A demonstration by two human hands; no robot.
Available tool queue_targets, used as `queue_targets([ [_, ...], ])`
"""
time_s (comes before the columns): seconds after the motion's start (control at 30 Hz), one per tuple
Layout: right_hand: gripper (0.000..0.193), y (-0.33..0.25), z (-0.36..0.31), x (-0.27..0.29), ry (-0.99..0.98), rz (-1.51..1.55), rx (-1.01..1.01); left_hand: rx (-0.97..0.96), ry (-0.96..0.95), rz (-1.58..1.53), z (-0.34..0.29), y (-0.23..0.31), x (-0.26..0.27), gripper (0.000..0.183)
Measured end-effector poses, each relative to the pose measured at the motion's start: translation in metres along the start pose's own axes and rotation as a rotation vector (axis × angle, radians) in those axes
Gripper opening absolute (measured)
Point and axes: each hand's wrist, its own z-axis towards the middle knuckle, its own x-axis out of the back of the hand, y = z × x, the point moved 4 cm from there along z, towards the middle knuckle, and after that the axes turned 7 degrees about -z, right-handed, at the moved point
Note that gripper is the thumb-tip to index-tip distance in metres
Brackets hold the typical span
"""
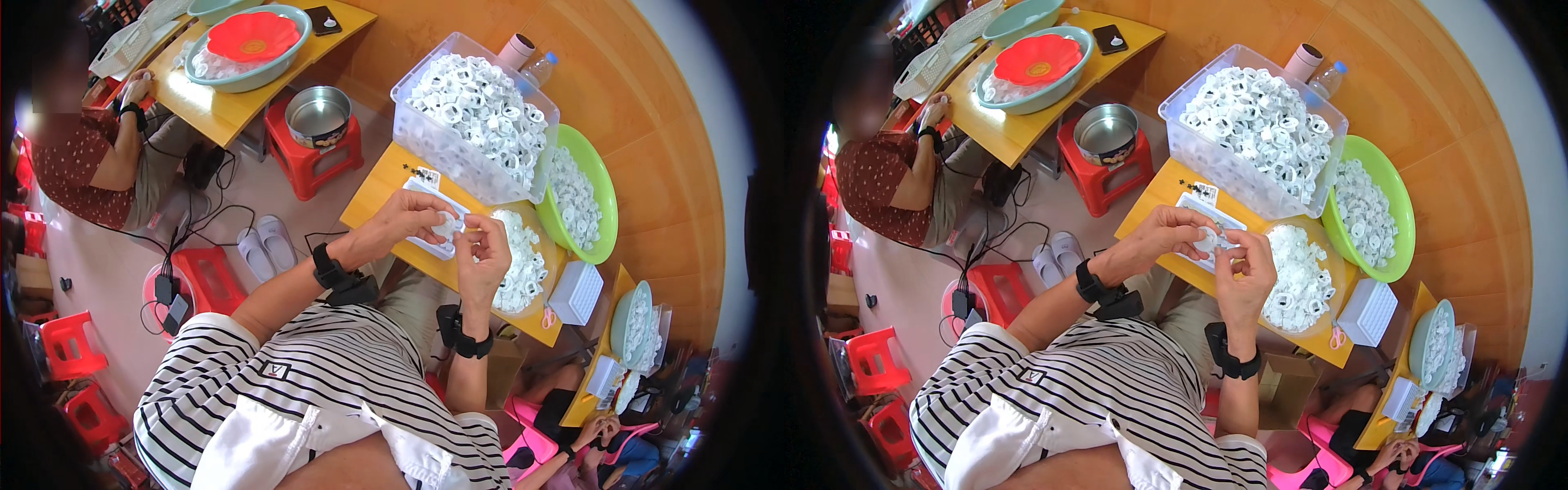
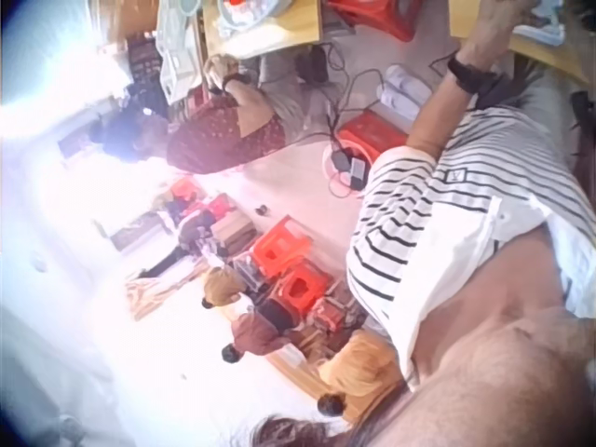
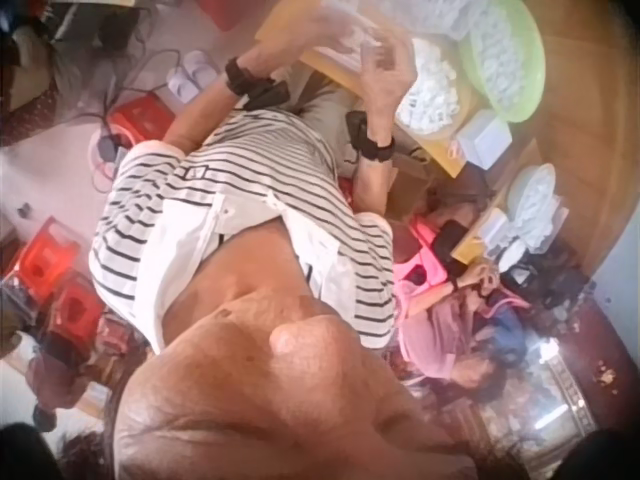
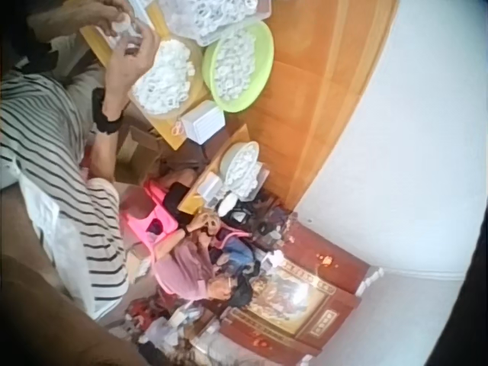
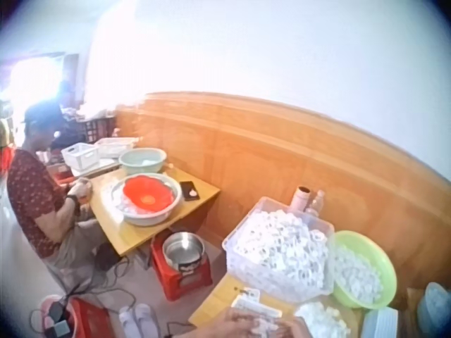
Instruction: Sorting and placing small circular shoe manufacturing components into a plastic grid tray.
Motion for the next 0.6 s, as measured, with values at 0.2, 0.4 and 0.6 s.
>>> queue_targets([
  [0.2, 0.011, 0.025, -0.009, -0.002, -0.098, 0.314, -0.389, -0.102, 0.006, 0.096, -0.002, 0.004, -0.009, 0.021],
  [0.4, 0.008, 0.027, -0.009, -0.003, -0.046, 0.383, -0.408, -0.13, -0.002, 0.113, 0.002, -0.001, -0.014, 0.022],
  [0.6, 0.007, 0.031, -0.01, -0.001, 0.042, 0.37, -0.394, -0.184, 0.024, 0.202, 0.007, -0.005, -0.017, 0.02],
])
